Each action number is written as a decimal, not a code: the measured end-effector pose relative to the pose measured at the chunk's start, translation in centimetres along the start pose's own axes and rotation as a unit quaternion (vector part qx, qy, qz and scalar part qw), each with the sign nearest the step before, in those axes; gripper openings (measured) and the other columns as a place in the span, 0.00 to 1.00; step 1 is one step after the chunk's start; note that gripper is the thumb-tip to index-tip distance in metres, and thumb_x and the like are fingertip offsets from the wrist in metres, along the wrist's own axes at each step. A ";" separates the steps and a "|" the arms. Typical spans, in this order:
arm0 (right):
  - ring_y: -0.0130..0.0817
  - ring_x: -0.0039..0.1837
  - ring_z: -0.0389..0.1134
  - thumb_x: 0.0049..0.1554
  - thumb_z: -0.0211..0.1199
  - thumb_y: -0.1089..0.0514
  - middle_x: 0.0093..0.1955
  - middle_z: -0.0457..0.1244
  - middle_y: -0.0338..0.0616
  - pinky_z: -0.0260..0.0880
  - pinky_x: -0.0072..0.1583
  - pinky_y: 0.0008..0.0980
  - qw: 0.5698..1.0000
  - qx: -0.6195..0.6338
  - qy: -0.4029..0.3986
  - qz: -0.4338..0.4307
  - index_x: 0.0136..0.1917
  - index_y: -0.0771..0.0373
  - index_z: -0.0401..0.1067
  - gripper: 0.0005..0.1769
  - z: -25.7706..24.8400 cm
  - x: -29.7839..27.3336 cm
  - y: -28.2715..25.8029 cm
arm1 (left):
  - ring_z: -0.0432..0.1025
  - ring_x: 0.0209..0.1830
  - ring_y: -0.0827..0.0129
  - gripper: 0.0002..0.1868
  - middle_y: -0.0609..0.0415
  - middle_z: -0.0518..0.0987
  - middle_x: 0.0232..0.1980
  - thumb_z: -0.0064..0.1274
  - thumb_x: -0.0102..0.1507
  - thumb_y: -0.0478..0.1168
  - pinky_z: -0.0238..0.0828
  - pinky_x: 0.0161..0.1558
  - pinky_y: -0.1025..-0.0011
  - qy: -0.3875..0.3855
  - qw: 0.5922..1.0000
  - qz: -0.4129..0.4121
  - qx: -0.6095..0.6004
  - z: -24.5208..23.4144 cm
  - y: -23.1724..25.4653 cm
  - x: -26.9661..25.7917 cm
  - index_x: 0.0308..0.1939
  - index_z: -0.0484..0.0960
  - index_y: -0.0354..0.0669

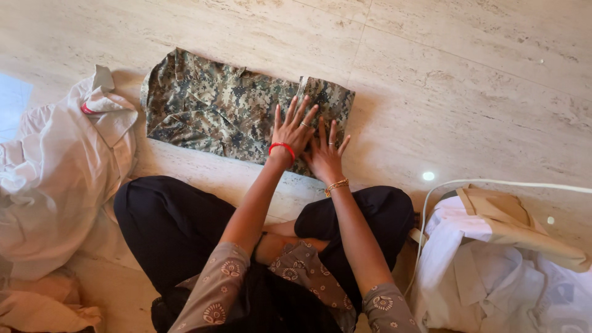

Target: The person folds a camouflage-patterned shirt on the floor, smoothing and aligning it before placing it into a white bag. Then the person picks up a white shirt, buttons it, and begins folding it.

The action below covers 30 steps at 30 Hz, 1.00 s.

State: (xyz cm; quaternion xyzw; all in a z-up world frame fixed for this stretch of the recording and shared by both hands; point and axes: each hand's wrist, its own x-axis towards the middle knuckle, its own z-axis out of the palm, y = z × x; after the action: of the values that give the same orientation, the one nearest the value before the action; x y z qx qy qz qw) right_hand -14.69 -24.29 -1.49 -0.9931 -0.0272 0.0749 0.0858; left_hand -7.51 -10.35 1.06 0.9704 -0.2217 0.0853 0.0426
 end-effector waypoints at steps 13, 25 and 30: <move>0.57 0.64 0.63 0.65 0.61 0.44 0.65 0.61 0.60 0.62 0.63 0.49 0.903 0.272 0.257 0.209 0.71 0.69 0.65 0.32 4.6 1.3 5.3 | 0.34 0.85 0.60 0.40 0.56 0.38 0.86 0.31 0.71 0.67 0.26 0.79 0.42 -0.124 0.988 -0.050 -0.073 0.7 -1.3 0.0 0.83 0.42 0.62; 0.28 0.46 0.70 0.54 0.70 0.56 0.52 0.68 0.41 0.72 0.39 0.30 0.702 0.679 0.004 0.214 0.65 0.60 0.64 0.28 -6.6 -3.9 4.3 | 0.34 0.84 0.51 0.36 0.46 0.40 0.84 0.37 0.71 0.62 0.31 0.76 0.44 -0.129 0.984 0.029 -0.121 0.1 0.5 -1.5 0.81 0.51 0.57; 0.26 0.46 0.71 0.50 0.70 0.60 0.54 0.68 0.38 0.72 0.37 0.26 0.634 0.710 0.092 0.293 0.72 0.52 0.51 0.42 -11.0 -7.9 1.9 | 0.48 0.84 0.55 0.26 0.45 0.57 0.83 0.44 0.73 0.49 0.48 0.80 0.53 0.041 0.869 0.060 -0.490 0.1 3.0 -5.5 0.74 0.68 0.50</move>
State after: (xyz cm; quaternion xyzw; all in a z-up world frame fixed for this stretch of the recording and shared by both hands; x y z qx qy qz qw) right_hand -20.71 -28.54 10.04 -0.5838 0.3344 0.0000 0.7398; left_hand -13.65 -10.73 0.09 0.8053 -0.2905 0.0072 0.5168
